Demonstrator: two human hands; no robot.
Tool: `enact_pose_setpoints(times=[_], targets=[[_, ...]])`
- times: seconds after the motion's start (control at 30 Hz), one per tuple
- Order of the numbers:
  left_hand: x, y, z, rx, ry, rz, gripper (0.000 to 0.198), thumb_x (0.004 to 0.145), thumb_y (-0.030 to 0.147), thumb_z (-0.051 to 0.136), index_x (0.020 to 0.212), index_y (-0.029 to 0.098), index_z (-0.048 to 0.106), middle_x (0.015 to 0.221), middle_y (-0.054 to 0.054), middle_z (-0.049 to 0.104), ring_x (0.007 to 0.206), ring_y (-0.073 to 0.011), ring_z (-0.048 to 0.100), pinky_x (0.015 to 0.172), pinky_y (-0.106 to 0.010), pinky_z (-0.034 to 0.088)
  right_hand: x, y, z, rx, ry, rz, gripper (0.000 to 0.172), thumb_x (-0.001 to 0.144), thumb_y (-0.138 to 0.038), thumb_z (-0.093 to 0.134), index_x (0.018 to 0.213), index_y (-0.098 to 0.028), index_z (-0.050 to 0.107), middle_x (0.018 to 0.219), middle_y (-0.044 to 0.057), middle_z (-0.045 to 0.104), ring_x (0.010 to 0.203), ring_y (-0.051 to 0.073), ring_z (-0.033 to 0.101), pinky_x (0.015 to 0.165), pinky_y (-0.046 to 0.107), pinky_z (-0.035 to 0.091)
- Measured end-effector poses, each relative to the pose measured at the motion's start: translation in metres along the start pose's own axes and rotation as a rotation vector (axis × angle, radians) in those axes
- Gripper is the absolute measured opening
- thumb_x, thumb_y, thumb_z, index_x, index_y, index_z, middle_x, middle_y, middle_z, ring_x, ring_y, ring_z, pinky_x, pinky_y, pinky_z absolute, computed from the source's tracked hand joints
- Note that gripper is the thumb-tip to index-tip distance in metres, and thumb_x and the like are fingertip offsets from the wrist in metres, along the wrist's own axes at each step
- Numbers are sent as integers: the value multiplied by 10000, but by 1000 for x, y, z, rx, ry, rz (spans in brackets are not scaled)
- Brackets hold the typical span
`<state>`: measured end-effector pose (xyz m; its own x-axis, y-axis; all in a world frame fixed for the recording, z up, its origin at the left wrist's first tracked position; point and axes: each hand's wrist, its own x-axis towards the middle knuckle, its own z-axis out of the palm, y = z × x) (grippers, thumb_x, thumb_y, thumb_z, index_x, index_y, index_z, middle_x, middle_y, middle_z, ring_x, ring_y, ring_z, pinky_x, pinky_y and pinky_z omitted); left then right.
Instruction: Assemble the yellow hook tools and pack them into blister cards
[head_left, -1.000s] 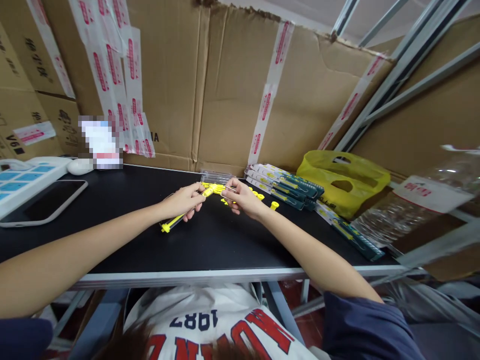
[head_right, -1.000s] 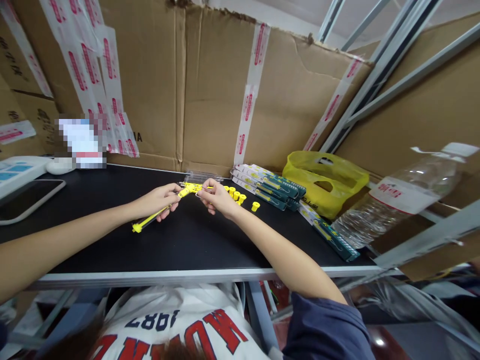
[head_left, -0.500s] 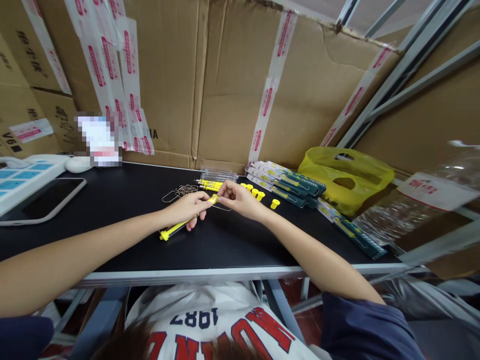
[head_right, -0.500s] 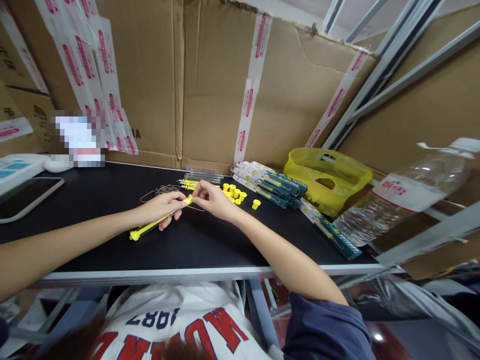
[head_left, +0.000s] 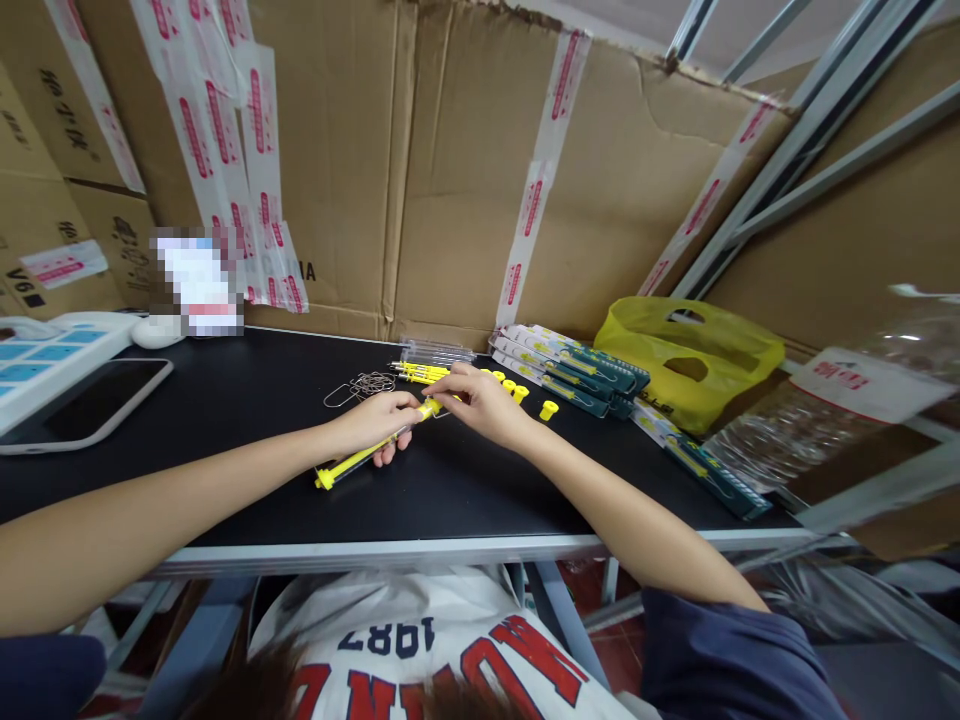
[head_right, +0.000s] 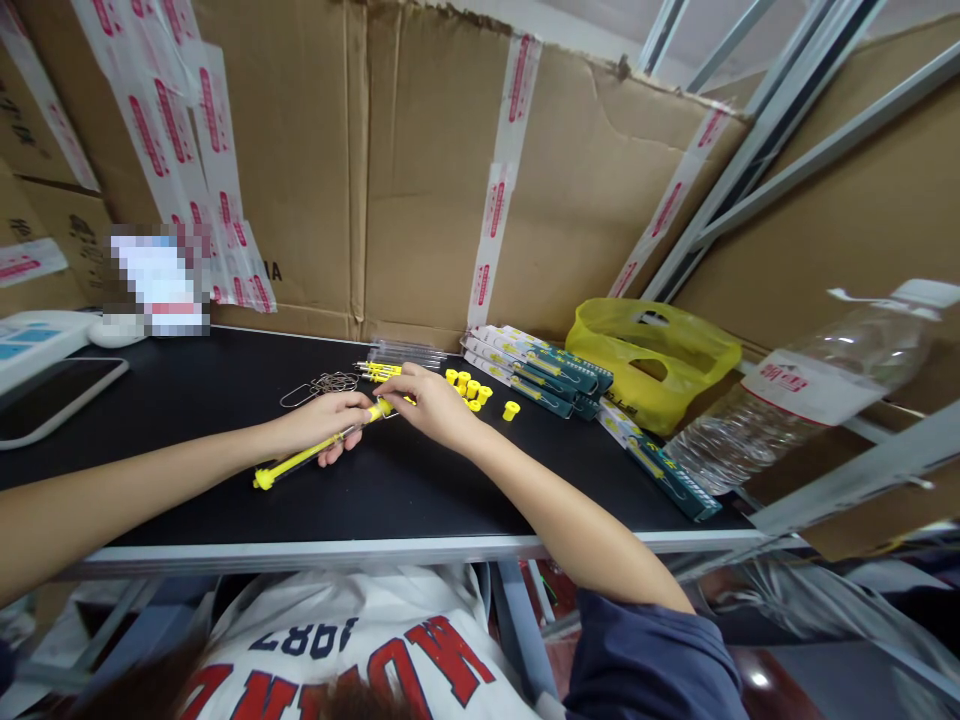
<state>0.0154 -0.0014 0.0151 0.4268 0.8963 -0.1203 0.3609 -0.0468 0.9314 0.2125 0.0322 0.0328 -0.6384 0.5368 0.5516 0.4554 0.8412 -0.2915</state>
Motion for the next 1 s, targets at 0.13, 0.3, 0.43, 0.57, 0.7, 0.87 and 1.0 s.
enact_pose_setpoints(times=[0.13,0.3,0.43,0.57,0.7,0.87,1.0], targets=[[-2,3,1,-4,3,-10,149,895,336,459,919,190,474,538,50,535,312,-91,485,281,-169,383,-4,-8,1,-155,-56,-16,230,917,-164,477,1030,-184,676,866,38,499,803,152,528,695,254,396],[-3,2,3,1,12,-20,224,903,410,455,934,190,485,548,47,528,308,-83,460,276,-166,369,-5,-19,0,-254,-137,-5,266,940,-168,405,1052,-180,646,918,50,484,801,154,527,680,255,400],[-4,-1,3,-6,16,-13,333,903,519,420,1003,207,481,532,59,506,301,-82,448,269,-161,359,-3,-25,-1,-312,-173,-32,270,918,-133,384,1042,-168,622,932,60,495,778,157,522,648,257,395],[-4,1,4,-19,37,-21,313,896,531,428,958,226,447,493,72,485,289,-87,443,264,-153,342,-2,-29,0,-284,-112,-87,320,852,-91,410,1132,-177,538,1015,74,520,830,172,524,642,265,402],[-5,7,6,-34,90,-10,233,911,459,422,910,227,439,468,73,480,280,-90,438,264,-151,336,0,-27,9,36,25,-54,434,805,-77,460,1217,-207,421,915,22,507,759,139,517,633,253,417],[-8,15,8,-189,146,88,194,925,416,385,873,231,411,457,78,479,269,-80,404,265,-143,316,2,-26,23,507,274,184,288,831,-198,533,1071,-212,375,702,-65,405,556,83,425,528,209,396],[-8,17,10,-287,173,132,192,930,401,367,883,222,421,438,78,471,257,-82,384,258,-146,294,4,-28,27,760,243,314,334,823,-305,565,1055,-238,333,627,-107,408,471,70,425,474,204,439]])
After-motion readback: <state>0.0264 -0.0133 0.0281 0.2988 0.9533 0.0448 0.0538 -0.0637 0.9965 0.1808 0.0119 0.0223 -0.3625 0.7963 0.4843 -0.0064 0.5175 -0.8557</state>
